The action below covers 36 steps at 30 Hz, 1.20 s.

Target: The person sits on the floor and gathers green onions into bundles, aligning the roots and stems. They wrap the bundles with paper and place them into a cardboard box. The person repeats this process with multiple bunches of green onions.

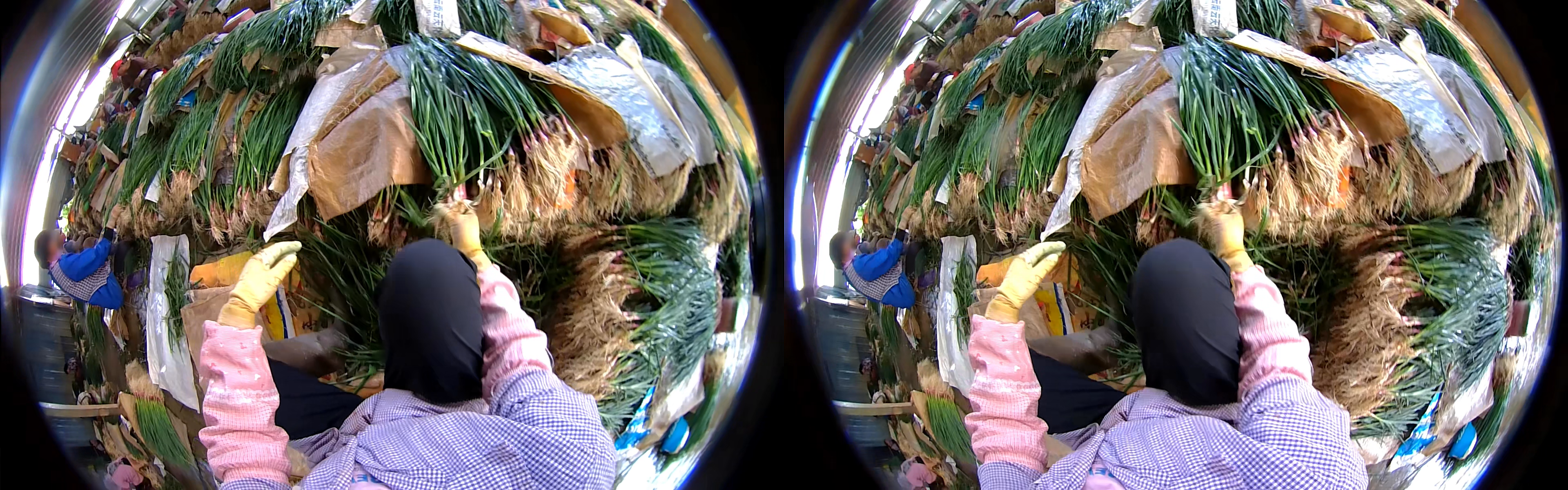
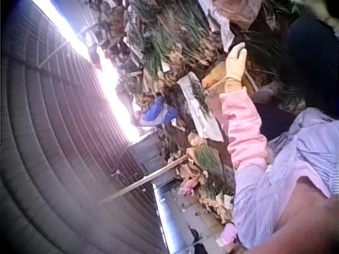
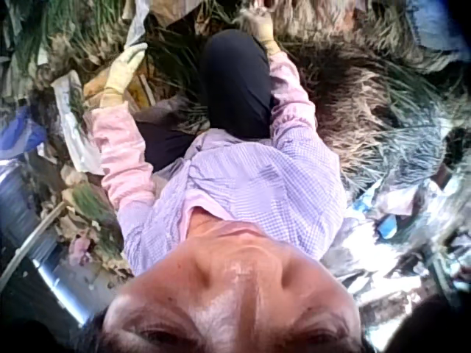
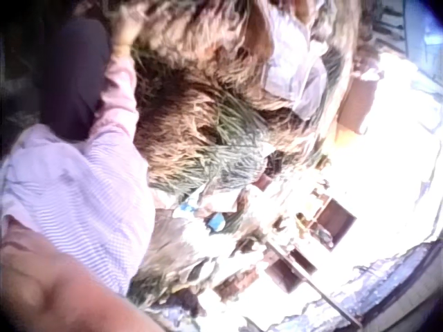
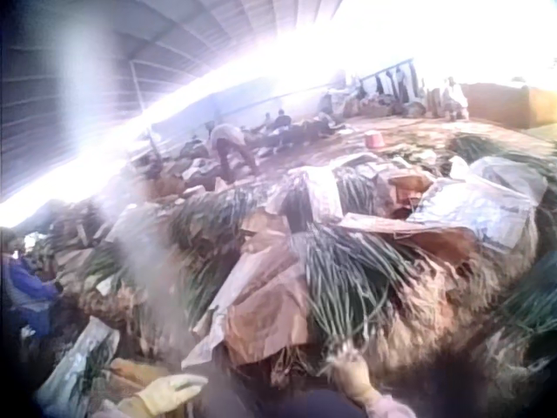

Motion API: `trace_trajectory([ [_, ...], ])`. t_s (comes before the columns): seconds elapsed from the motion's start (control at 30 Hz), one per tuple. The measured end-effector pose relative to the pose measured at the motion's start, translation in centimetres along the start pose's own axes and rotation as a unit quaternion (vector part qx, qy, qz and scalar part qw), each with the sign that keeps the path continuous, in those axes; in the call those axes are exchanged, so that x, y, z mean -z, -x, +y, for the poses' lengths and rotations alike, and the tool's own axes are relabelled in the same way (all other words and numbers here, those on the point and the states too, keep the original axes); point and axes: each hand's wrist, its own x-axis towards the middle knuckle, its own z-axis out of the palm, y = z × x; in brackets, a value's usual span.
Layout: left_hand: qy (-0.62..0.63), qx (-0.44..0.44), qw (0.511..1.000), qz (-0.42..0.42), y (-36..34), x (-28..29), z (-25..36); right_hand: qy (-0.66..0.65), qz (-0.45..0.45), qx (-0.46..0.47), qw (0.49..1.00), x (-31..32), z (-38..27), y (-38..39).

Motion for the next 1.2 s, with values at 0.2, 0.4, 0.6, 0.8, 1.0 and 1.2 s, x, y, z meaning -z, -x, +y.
trace_trajectory([
  [0.2, -0.064, -0.067, 0.995, -0.043, -7.4, -1.7, 0.9, 0.152, -0.246, -0.088, 0.953, -3.9, -11.2, 0.0],
  [0.4, 0.101, 0.001, 0.960, -0.263, -13.5, -5.5, -1.5, 0.396, -0.142, -0.306, 0.854, 4.9, -15.5, 2.6],
  [0.6, 0.225, 0.069, 0.887, -0.398, -16.3, -8.8, -1.2, 0.519, -0.162, 0.006, 0.839, -1.4, -24.4, 3.3],
  [0.8, 0.342, -0.031, 0.872, -0.347, -14.3, -10.5, -1.3, 0.708, -0.103, -0.142, 0.684, -9.2, -12.2, -0.5],
  [1.0, 0.413, -0.024, 0.877, -0.245, -9.7, -9.4, -3.2, 0.293, -0.104, -0.085, 0.947, -8.2, -11.9, 1.0],
  [1.2, 0.400, -0.069, 0.872, -0.273, -6.8, -11.5, -0.6, 0.582, 0.062, -0.021, 0.811, -4.2, -1.8, -1.7],
])
